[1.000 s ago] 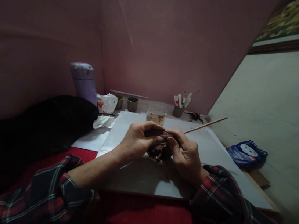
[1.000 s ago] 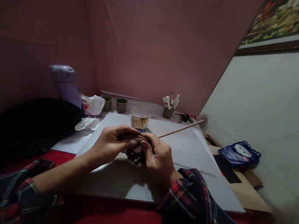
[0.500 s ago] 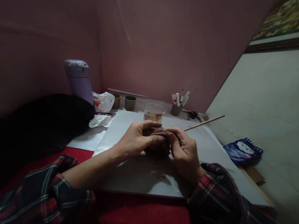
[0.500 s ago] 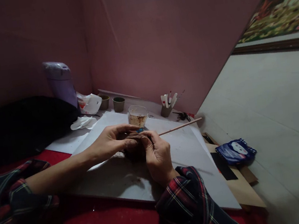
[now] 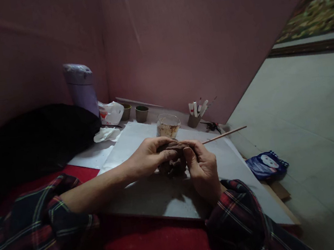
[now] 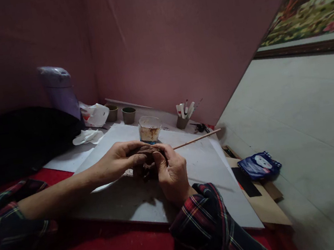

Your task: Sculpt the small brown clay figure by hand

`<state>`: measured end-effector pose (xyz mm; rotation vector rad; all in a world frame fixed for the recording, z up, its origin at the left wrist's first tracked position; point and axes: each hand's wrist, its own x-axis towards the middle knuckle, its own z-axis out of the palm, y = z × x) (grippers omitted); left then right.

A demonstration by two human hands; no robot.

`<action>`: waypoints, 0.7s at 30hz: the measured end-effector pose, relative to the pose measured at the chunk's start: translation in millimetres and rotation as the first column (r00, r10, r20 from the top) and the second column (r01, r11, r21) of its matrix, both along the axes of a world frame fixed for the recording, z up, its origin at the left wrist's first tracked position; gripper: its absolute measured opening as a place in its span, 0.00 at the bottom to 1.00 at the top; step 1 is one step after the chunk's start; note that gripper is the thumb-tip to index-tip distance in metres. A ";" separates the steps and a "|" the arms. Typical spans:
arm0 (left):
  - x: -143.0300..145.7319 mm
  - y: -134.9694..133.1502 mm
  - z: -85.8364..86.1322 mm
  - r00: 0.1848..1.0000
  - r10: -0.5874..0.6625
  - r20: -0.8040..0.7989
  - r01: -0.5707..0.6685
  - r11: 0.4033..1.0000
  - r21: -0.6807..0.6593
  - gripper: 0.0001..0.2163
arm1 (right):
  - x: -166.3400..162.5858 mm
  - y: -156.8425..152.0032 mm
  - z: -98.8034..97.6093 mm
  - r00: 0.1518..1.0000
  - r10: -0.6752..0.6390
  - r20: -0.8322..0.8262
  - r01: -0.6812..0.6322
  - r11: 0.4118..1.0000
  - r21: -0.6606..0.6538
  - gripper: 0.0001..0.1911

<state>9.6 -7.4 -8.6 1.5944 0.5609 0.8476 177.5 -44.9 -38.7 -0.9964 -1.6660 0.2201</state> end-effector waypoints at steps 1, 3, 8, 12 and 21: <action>0.4 -0.4 0.5 1.000 0.004 -0.002 -0.004 1.000 0.009 0.19 | 0.0 0.2 0.3 1.000 0.008 0.005 -0.008 1.000 -0.002 0.11; 1.1 -1.3 1.5 1.000 0.024 -0.007 -0.024 0.999 0.029 0.18 | -0.2 0.3 0.9 1.000 0.021 0.013 -0.021 1.000 0.000 0.11; 1.0 -3.4 2.4 0.995 0.100 0.005 -0.100 0.992 0.080 0.14 | -2.2 -1.7 1.3 0.999 0.027 0.023 -0.028 0.999 0.023 0.11; 0.8 -5.5 3.5 0.992 0.124 0.022 -0.125 0.985 0.120 0.13 | -3.0 -3.9 1.1 0.999 0.008 0.047 -0.011 0.999 0.049 0.13; 2.3 -1.0 1.0 0.992 0.097 -0.081 -0.089 0.991 0.097 0.17 | -1.4 -1.2 3.2 0.998 0.025 0.058 -0.028 0.998 0.054 0.10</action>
